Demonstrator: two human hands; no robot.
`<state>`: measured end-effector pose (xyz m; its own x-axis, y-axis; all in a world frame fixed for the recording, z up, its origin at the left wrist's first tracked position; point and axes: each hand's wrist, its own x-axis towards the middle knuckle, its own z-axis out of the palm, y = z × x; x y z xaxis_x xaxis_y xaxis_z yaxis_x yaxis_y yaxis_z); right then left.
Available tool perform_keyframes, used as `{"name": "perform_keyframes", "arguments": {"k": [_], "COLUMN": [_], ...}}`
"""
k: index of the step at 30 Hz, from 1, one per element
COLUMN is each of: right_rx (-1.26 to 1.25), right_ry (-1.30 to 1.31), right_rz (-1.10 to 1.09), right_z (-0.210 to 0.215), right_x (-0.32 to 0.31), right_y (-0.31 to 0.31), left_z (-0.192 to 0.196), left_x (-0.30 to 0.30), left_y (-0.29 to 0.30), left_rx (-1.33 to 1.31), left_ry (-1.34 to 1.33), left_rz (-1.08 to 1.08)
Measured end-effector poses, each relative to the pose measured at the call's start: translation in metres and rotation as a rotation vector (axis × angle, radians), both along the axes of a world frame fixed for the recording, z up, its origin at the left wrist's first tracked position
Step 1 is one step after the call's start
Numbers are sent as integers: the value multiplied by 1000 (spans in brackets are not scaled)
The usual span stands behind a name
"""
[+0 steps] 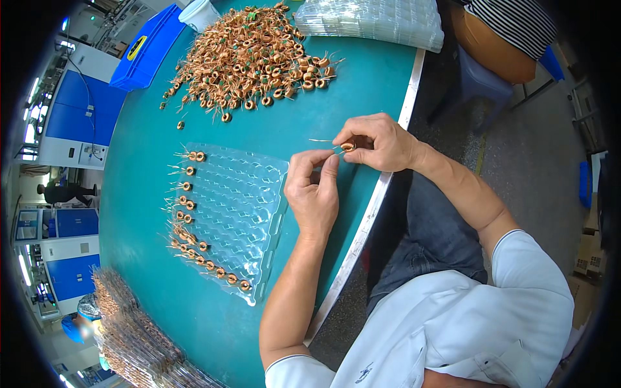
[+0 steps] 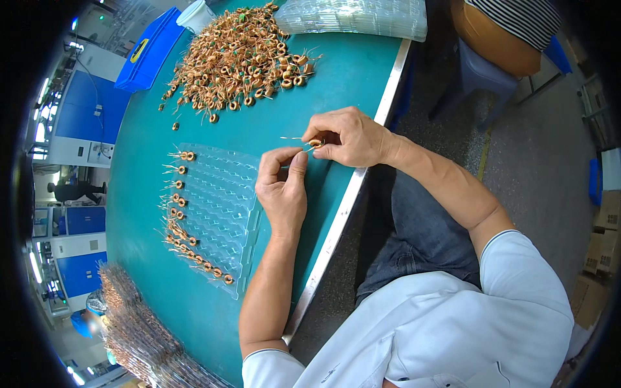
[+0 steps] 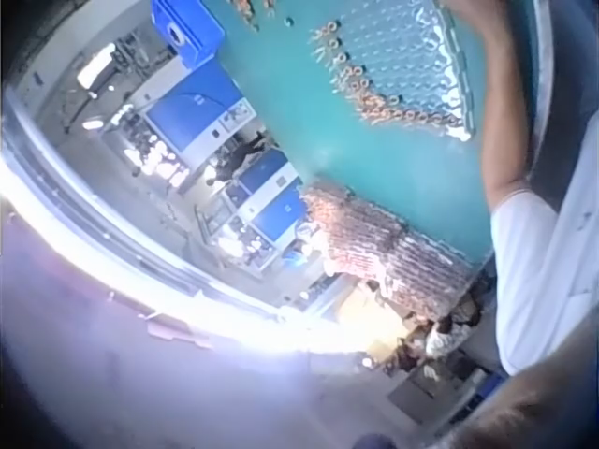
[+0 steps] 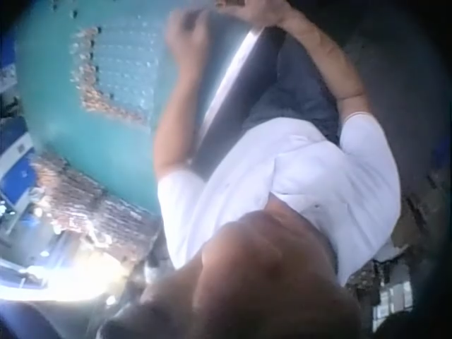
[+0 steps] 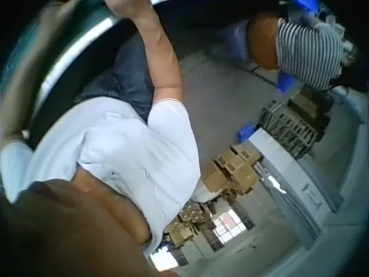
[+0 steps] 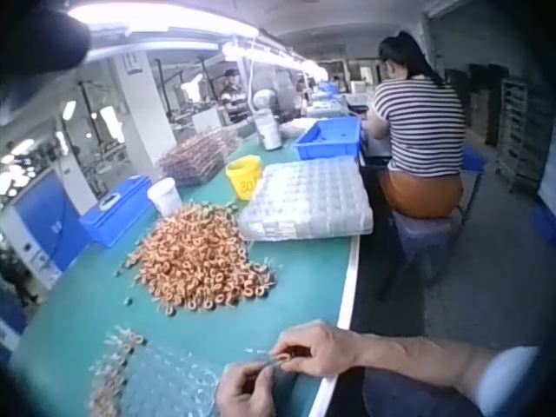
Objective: The recorder is sorting and placing small copper-coiled electronic components into a designated plastic tray at a workbench.
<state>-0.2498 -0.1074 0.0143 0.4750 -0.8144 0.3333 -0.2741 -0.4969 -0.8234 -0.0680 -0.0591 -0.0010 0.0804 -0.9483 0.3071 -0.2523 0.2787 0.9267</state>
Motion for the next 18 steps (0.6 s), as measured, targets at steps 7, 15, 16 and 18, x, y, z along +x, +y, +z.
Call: {"name": "perform_keyframes", "arguments": {"k": [7, 15, 16, 18], "right_rx": [11, -16, -18, -23], "right_ry": [10, -10, -11, -10], "right_rz": [81, 129, 129, 82], "right_z": [1, -1, -1, -1], "right_x": [1, -1, 0, 1], "right_y": [-1, 0, 1, 1], "left_z": [2, -1, -3, -4], "left_x": [0, 2, 3, 6], "left_y": [0, 1, 1, -1], "left_rx": [-172, 154, 153, 174], "left_ry": [-88, 117, 115, 162], "left_rz": [20, 78, 78, 43]}}
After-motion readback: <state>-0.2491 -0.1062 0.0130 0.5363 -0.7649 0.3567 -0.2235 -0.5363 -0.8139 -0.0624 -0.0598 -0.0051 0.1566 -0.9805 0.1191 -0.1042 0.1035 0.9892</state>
